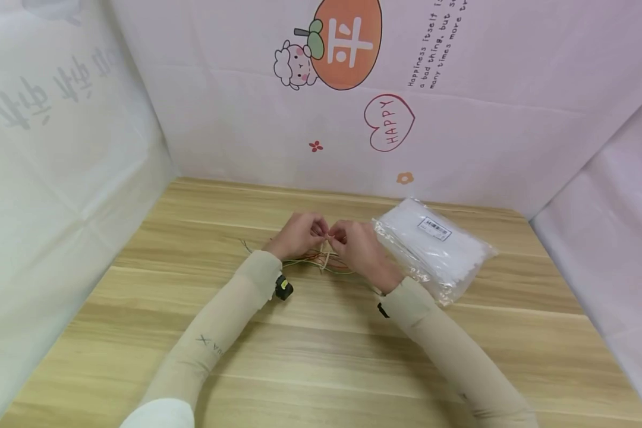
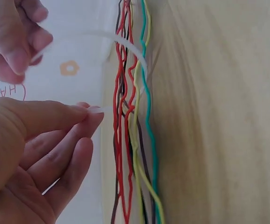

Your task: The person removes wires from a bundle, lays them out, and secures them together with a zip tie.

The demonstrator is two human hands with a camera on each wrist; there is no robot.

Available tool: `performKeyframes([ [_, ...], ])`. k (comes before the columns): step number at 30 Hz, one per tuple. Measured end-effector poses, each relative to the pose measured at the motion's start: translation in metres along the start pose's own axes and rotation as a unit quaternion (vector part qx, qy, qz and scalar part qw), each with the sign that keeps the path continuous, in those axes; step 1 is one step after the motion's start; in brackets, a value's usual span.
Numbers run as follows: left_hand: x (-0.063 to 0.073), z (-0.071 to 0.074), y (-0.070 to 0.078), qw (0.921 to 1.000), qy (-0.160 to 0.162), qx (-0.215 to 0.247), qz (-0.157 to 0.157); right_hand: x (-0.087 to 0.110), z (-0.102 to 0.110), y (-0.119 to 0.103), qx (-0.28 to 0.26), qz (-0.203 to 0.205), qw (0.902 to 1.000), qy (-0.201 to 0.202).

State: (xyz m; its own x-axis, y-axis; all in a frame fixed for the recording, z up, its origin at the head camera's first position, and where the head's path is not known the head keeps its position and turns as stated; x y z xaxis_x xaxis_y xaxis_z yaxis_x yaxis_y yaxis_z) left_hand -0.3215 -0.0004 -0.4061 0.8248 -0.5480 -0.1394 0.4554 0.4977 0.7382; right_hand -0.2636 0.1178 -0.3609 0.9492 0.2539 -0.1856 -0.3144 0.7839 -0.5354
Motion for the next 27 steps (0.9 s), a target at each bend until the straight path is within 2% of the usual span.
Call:
performKeyframes([
  [6,0.004,0.001,-0.001,0.9997,0.025,0.002,0.002,-0.005,-0.006,0.004,-0.022,-0.027,0.9993,-0.01],
  [11,0.008,0.002,-0.001,0.9992,0.04,0.008,-0.006,-0.006,-0.008,0.003,-0.021,-0.023,0.9995,-0.002],
  [18,0.011,0.001,0.0,0.9985,0.046,0.015,-0.026,-0.008,-0.009,0.004,-0.018,-0.036,0.9992,-0.003],
  [27,0.013,0.002,0.001,0.9985,0.049,-0.003,-0.025,-0.011,-0.012,0.004,-0.024,-0.034,0.9989,-0.021],
])
Point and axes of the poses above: each hand's wrist, its own x-axis away from the middle knuckle, its own z-axis out of the back of the hand, y = z × x, the point moved 7 cm from there along -x, towards the middle knuckle, and after that the axes turned 4 degrees about -z, right-handed, at the moved point
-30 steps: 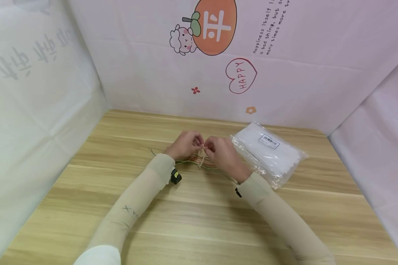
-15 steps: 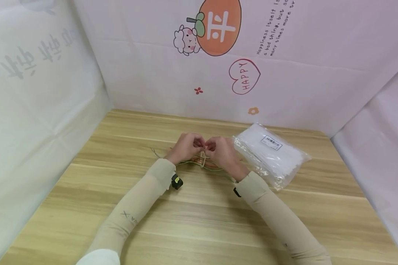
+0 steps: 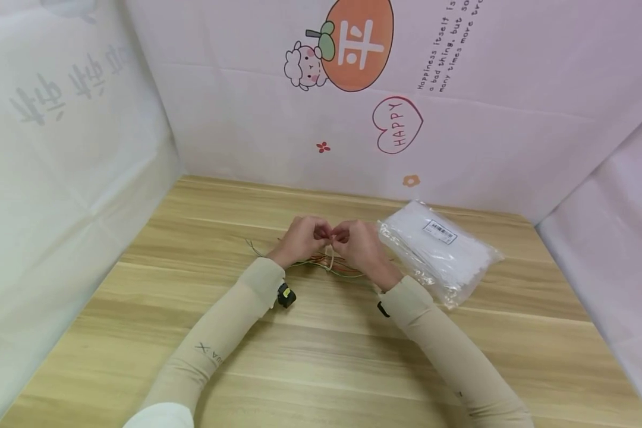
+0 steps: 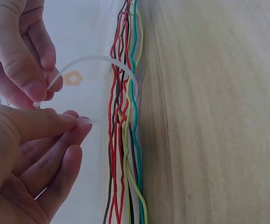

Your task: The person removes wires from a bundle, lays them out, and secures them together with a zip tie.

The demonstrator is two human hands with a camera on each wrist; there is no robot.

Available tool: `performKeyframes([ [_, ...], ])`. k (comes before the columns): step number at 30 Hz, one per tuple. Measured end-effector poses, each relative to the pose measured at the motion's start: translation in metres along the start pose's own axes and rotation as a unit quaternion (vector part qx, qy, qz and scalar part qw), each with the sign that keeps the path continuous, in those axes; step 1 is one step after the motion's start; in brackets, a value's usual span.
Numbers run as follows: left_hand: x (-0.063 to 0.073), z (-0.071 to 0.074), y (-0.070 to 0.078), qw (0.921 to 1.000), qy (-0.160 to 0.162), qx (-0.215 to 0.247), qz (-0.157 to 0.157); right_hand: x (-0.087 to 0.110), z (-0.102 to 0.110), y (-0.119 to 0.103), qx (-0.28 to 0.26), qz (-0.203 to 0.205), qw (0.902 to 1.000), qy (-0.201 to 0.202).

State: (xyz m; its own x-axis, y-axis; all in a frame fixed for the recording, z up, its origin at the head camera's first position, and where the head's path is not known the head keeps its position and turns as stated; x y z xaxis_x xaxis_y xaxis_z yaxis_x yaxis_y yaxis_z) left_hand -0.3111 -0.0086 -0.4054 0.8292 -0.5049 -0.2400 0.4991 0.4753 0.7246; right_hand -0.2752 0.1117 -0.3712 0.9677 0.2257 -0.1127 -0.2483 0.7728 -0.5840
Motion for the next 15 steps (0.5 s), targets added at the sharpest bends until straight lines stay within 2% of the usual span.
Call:
performKeyframes([
  [10,-0.0004,-0.0004,0.0032,0.9997,0.004,-0.025,-0.003,-0.0003,-0.0002,-0.0024,0.013,-0.003,0.9998,-0.012],
  [15,0.0008,-0.0016,0.0033,0.9999,0.002,-0.012,0.004,-0.0007,-0.0015,-0.0026,0.02,0.003,0.9996,-0.022],
])
Point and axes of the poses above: each hand's wrist, its own x-axis away from the middle knuckle, its own z-axis out of the back of the hand, y = z × x, the point moved 7 cm from there along -x, towards the middle knuckle, and after that the axes turned 4 degrees about -z, right-handed, at the moved point
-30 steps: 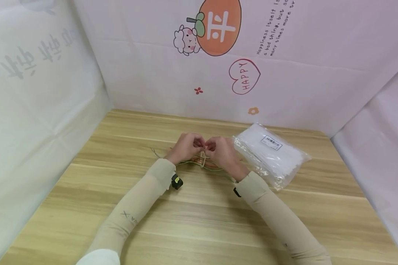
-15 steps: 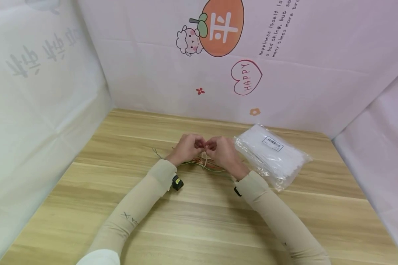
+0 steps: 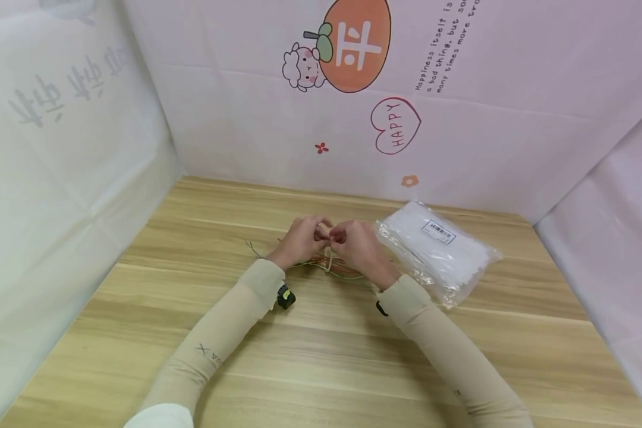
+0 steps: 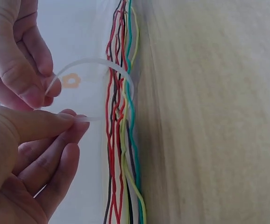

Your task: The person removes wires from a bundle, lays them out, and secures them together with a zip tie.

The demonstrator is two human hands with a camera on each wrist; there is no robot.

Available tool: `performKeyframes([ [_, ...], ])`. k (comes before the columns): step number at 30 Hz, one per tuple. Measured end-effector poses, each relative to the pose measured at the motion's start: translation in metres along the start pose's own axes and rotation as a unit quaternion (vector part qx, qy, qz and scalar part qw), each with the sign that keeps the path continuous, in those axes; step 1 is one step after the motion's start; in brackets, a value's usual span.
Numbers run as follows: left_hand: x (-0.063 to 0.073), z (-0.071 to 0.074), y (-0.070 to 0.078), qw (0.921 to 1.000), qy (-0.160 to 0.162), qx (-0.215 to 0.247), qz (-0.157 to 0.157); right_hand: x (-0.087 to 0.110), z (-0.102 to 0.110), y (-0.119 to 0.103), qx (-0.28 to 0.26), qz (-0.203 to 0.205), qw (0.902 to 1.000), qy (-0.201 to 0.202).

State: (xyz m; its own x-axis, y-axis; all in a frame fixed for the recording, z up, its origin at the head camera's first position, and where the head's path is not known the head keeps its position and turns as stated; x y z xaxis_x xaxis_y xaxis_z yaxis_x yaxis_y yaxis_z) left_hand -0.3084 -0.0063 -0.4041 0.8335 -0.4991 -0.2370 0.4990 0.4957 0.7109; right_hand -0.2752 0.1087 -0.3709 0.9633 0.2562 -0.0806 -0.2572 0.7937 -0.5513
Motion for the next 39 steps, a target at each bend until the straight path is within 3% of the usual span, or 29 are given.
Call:
performKeyframes([
  [5,0.003,0.001,0.001,0.9995,0.001,0.031,0.0,-0.001,-0.003,0.001,-0.013,0.012,0.9997,-0.015],
  [16,0.007,0.002,-0.003,0.9933,0.0,0.113,0.024,-0.006,-0.002,0.004,-0.017,0.011,0.9998,0.008],
  [26,0.007,-0.006,-0.001,0.9936,-0.005,0.108,0.035,-0.007,-0.003,0.01,0.041,-0.015,0.999,0.003],
  [33,0.007,-0.006,-0.001,0.9945,0.004,0.093,0.047,-0.005,-0.006,0.011,0.086,-0.009,0.9963,0.003],
  [39,0.006,-0.005,0.0,0.9927,-0.01,0.1,0.067,-0.003,-0.007,0.011,0.108,-0.003,0.9941,0.01],
])
Point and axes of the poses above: each hand's wrist, its own x-axis away from the middle knuckle, its own z-axis out of the back of the hand, y = z × x, the point moved 7 cm from there along -x, towards the middle knuckle, and after that the axes turned 4 degrees about -z, right-handed, at the moved point
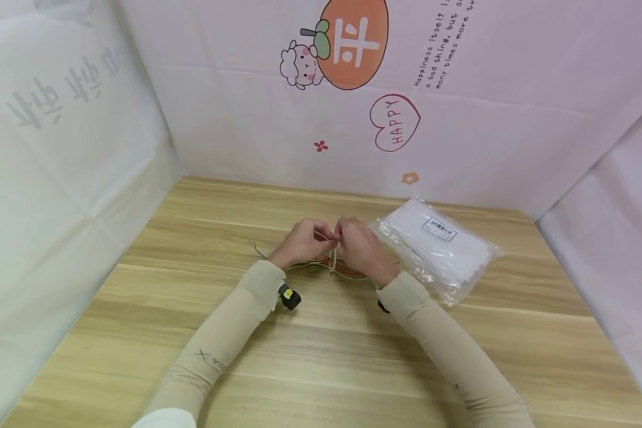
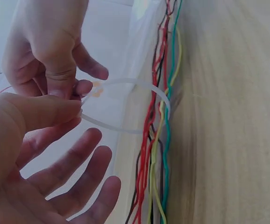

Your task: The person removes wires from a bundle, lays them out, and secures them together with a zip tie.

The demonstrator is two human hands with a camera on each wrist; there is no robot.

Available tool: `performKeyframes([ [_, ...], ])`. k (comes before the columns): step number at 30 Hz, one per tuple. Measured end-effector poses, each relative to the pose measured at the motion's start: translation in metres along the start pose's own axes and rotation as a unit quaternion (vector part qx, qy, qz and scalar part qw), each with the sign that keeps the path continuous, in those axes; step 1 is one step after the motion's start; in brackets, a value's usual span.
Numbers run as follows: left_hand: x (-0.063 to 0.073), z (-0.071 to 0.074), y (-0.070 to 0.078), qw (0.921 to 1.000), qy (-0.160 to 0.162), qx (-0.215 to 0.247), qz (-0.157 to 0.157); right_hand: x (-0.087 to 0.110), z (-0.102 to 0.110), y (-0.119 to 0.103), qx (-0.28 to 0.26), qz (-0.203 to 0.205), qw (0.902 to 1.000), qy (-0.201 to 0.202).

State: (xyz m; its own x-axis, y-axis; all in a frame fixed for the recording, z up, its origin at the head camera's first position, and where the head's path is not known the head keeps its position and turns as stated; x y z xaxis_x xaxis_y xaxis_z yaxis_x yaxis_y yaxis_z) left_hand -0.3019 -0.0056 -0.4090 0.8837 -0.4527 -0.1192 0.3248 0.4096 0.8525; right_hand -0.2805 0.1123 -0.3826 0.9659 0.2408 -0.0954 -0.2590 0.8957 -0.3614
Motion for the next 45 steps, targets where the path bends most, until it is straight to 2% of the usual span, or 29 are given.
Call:
performKeyframes([
  [5,0.0,-0.004,-0.001,0.9998,-0.017,-0.01,0.006,0.0,0.0,0.003,-0.008,-0.009,0.9999,-0.004],
  [11,0.004,-0.016,-0.009,0.9979,-0.057,-0.026,0.019,0.0,0.015,0.008,-0.07,-0.04,0.9967,-0.005],
  [17,0.004,-0.02,-0.006,0.9969,-0.065,-0.044,0.007,-0.001,0.035,0.003,-0.1,-0.008,0.9945,0.032],
  [20,0.002,-0.023,-0.006,0.9956,-0.071,-0.062,0.006,-0.001,0.032,0.004,-0.13,0.008,0.9912,0.025],
  [25,0.002,-0.024,-0.007,0.9954,-0.065,-0.07,0.012,0.001,0.015,0.012,-0.174,0.018,0.9845,-0.015],
  [28,0.002,-0.024,-0.007,0.9958,-0.06,-0.068,0.015,0.004,0.006,0.017,-0.173,0.013,0.9842,-0.033],
  [35,0.004,-0.023,-0.008,0.9953,-0.063,-0.072,0.017,0.005,0.001,0.015,-0.143,-0.002,0.989,-0.039],
  [37,0.006,-0.024,-0.007,0.9949,-0.069,-0.072,0.014,0.003,0.006,0.014,-0.154,-0.004,0.9879,-0.024],
  [42,0.009,-0.026,-0.007,0.9946,-0.079,-0.067,0.008,-0.004,0.024,0.009,-0.148,0.013,0.9873,0.055],
  [45,0.01,-0.027,-0.006,0.9938,-0.079,-0.078,0.006,-0.006,0.029,0.007,-0.144,0.013,0.9868,0.073],
])
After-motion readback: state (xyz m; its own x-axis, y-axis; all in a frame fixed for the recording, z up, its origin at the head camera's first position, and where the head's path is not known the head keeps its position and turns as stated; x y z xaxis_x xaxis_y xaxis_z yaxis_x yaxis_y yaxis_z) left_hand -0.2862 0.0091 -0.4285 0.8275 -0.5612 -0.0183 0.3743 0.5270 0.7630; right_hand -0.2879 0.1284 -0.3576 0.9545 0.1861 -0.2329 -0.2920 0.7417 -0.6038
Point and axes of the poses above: each hand's wrist, its own x-axis away from the middle knuckle, its own z-axis out of the back of the hand, y = z × x, the point moved 7 cm from there along -x, towards the middle knuckle, and after that the axes turned 4 degrees about -z, right-handed, at the moved point
